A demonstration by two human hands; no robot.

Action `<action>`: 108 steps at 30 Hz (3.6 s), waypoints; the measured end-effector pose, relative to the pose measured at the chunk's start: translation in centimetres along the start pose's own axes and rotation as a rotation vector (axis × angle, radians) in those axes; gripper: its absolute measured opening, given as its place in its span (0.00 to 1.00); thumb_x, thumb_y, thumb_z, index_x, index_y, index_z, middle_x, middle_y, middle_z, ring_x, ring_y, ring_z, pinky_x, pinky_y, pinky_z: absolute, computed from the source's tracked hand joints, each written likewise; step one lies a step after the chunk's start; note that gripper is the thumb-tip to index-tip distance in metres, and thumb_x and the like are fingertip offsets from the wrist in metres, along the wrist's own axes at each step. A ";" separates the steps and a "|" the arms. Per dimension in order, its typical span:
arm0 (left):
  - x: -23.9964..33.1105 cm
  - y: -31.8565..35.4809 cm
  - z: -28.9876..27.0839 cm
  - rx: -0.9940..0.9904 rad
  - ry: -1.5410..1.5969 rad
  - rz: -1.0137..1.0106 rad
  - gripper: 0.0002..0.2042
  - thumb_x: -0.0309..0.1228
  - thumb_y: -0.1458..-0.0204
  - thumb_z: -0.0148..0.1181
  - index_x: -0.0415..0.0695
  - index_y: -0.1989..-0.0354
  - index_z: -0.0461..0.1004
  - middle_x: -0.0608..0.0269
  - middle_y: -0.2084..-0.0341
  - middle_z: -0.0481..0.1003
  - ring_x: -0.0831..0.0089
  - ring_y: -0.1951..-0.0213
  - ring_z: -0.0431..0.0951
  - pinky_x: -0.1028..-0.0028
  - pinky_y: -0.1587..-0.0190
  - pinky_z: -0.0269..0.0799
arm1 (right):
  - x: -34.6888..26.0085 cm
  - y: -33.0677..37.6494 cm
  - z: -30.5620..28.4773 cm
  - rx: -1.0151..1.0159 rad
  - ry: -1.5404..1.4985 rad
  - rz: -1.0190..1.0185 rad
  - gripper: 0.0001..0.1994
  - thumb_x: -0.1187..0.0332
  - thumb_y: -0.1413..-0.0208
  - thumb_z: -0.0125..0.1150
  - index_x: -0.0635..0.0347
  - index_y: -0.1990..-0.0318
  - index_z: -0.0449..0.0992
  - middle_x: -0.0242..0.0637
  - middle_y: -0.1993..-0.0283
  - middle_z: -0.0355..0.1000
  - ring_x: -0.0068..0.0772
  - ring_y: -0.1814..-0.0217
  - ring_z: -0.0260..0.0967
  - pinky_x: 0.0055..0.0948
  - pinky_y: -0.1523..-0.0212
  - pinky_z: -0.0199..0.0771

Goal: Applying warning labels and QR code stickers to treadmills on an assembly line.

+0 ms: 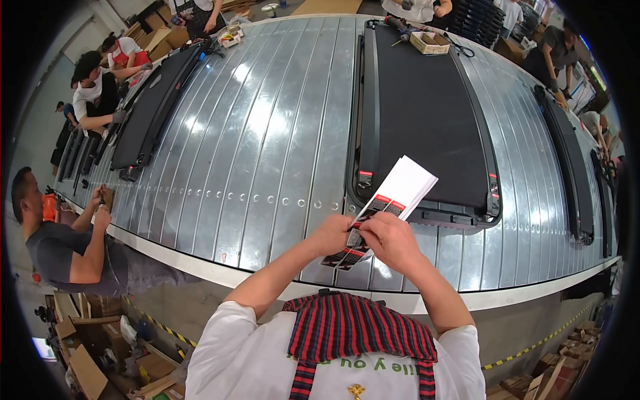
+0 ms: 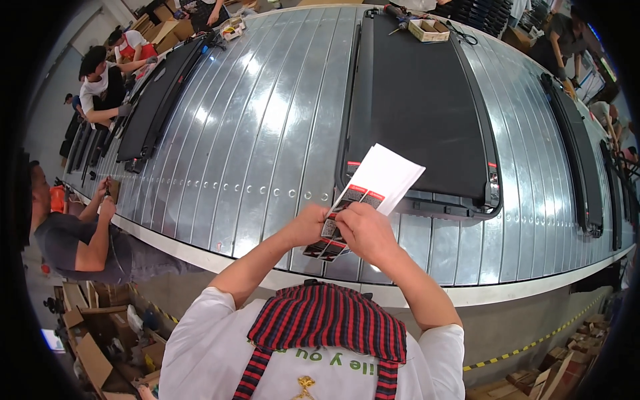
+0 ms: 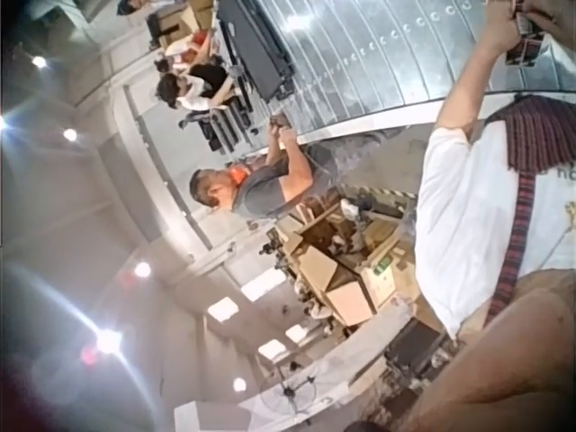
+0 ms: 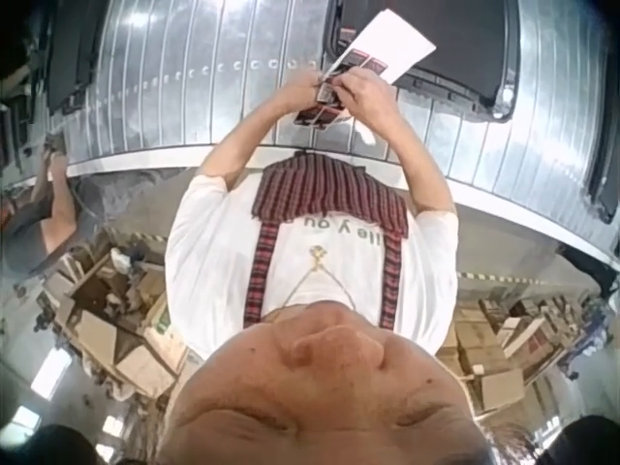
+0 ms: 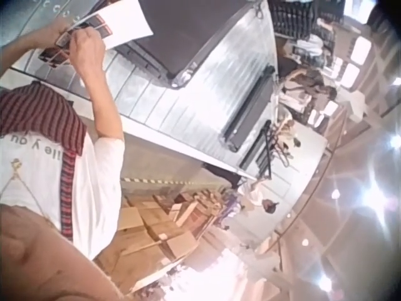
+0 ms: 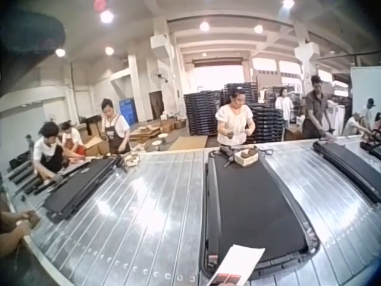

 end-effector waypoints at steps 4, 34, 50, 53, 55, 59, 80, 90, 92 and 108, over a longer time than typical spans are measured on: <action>-1.8 -0.3 0.0 -0.012 -0.025 -0.224 0.09 0.31 0.51 0.54 0.40 0.65 0.73 0.67 0.77 0.75 0.83 0.73 0.71 0.79 0.68 0.68 | 0.3 0.9 -1.5 0.043 -0.049 -0.013 0.04 0.77 0.61 0.58 0.61 0.74 0.72 0.36 0.77 0.66 0.33 0.75 0.65 0.28 0.76 0.65; -7.1 -8.3 -5.8 -0.068 -0.958 0.291 0.02 0.25 0.61 0.51 0.47 0.79 0.70 0.66 0.78 0.69 0.69 0.68 0.72 0.71 0.60 0.62 | 23.6 -8.0 8.5 0.018 -0.867 1.163 0.04 0.73 0.54 0.59 0.63 0.73 0.71 0.26 0.87 0.60 0.11 0.91 0.50 0.13 0.92 0.43; -7.5 -8.7 -6.3 -0.146 -0.954 0.247 0.03 0.25 0.60 0.49 0.45 0.76 0.68 0.64 0.69 0.70 0.68 0.65 0.72 0.69 0.58 0.63 | 23.4 -7.9 8.5 0.084 -0.798 1.176 0.04 0.73 0.54 0.58 0.64 0.73 0.71 0.26 0.87 0.60 0.11 0.90 0.49 0.13 0.92 0.42; -7.0 -9.0 -6.4 -0.149 -0.956 0.254 0.03 0.25 0.60 0.49 0.45 0.76 0.68 0.63 0.64 0.70 0.68 0.64 0.72 0.69 0.59 0.63 | 23.5 -7.8 8.6 0.096 -0.800 1.173 0.05 0.72 0.54 0.58 0.64 0.73 0.71 0.26 0.87 0.61 0.11 0.91 0.49 0.13 0.92 0.42; -6.7 -9.2 -6.4 -0.152 -0.953 0.257 0.03 0.26 0.60 0.49 0.45 0.76 0.68 0.63 0.63 0.69 0.68 0.64 0.72 0.69 0.59 0.63 | 23.5 -7.7 8.6 0.105 -0.805 1.170 0.05 0.72 0.54 0.59 0.64 0.73 0.71 0.26 0.87 0.61 0.11 0.91 0.49 0.13 0.92 0.42; -5.7 -9.8 -6.4 -0.144 -0.956 0.282 0.02 0.27 0.60 0.50 0.44 0.77 0.69 0.61 0.58 0.68 0.68 0.65 0.72 0.69 0.61 0.63 | 23.4 -7.8 8.6 0.115 -0.796 1.158 0.05 0.73 0.55 0.59 0.65 0.73 0.71 0.27 0.87 0.61 0.12 0.91 0.49 0.14 0.92 0.43; -6.5 -10.3 -6.5 -0.203 -0.989 0.250 0.02 0.27 0.60 0.51 0.44 0.76 0.68 0.64 0.64 0.69 0.68 0.66 0.72 0.69 0.61 0.64 | 23.2 -7.8 8.7 0.130 -0.808 1.141 0.04 0.73 0.55 0.59 0.65 0.74 0.72 0.26 0.87 0.61 0.11 0.90 0.50 0.14 0.91 0.43; -6.4 -10.3 -6.8 -0.216 -0.976 0.284 0.02 0.28 0.59 0.51 0.44 0.76 0.68 0.64 0.60 0.69 0.69 0.66 0.72 0.70 0.61 0.63 | 23.0 -7.9 8.6 0.159 -0.765 1.146 0.04 0.74 0.56 0.58 0.66 0.74 0.72 0.27 0.87 0.62 0.12 0.90 0.49 0.15 0.91 0.43; -5.4 -10.3 -7.1 -0.060 -0.932 0.448 0.00 0.26 0.61 0.52 0.46 0.79 0.69 0.65 0.69 0.67 0.71 0.71 0.71 0.73 0.69 0.62 | 23.0 -7.9 8.5 0.165 -0.763 1.144 0.04 0.74 0.56 0.58 0.67 0.74 0.72 0.27 0.87 0.62 0.13 0.90 0.49 0.16 0.90 0.43; -5.7 -12.9 -6.0 -0.176 -0.949 0.349 0.02 0.25 0.62 0.51 0.44 0.82 0.69 0.63 0.64 0.69 0.68 0.75 0.73 0.68 0.73 0.64 | 23.6 -7.9 8.9 0.231 -0.606 1.051 0.05 0.73 0.59 0.60 0.67 0.76 0.74 0.31 0.85 0.66 0.17 0.87 0.58 0.19 0.85 0.56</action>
Point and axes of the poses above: each hand's wrist, its own y-axis away from the middle knuckle, its own z-axis out of the palm, x = y × z, the point moved 6 cm from there along -y, towards the middle knuckle
